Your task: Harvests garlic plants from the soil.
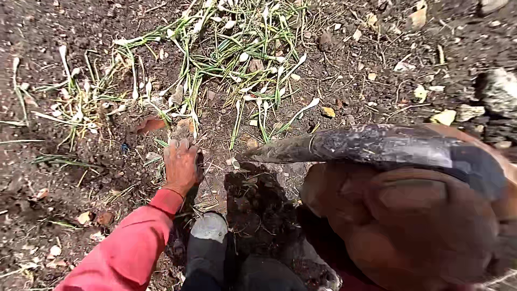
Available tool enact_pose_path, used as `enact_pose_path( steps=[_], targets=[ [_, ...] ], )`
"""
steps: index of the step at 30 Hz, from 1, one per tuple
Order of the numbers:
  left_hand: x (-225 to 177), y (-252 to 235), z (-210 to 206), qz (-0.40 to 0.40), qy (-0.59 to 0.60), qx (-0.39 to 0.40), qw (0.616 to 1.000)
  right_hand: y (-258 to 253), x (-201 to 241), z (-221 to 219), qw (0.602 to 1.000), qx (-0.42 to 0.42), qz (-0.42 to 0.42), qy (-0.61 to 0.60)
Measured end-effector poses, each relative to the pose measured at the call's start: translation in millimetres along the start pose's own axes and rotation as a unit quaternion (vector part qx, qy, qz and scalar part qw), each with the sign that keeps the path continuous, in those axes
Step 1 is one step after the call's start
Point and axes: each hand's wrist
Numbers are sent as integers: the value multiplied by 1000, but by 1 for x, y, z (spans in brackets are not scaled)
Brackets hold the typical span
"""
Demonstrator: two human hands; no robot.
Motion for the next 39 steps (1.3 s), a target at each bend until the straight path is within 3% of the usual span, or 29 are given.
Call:
enact_pose_path(
  steps=[1,3,6,12,15,18,21,23,25,28,33,35,39],
  targets=[
    [13,-2,5,9,-9,8,1000,-13,-20,-25,999,19,17,42],
    [41,-1,-2,-33,-43,6,999,-5,-82,-77,985,55,-45,154],
    [53,0,0,-86,-23,-5,996,22,-130,-100,959,107,-120,232],
    [-6,12,29,-71,23,75,994,69,-148,-77,986,36,-93,135],
    [-39,-3,-7,-57,-15,166,984,86,-130,-66,985,26,-119,119],
    [-43,-10,-48,-72,-20,224,972,87,-96,-47,987,30,-97,126],
    [-34,4,-29,-45,24,133,990,104,-89,-31,981,28,-84,175],
    [-6,11,4,46,30,6,998,110,-102,-30,971,52,-96,211],
    [34,13,24,167,-2,-93,982,99,-92,-32,960,103,-101,241],
    [77,-1,26,258,-6,-97,961,49,-50,-40,970,137,-61,192],
    [84,19,28,181,89,-138,970,-58,6,-84,994,99,54,-11],
    [74,27,41,131,144,-120,974,-75,-20,-120,992,112,57,31],
    [51,17,56,111,157,-55,980,-21,-117,-163,972,119,-62,195]
  ],
)
Point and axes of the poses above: each hand's wrist, its own y-axis away from the middle knuckle, its own z-axis out of the back of the hand, x = y × z, and after that the axes turned 13 degrees about y, right-handed
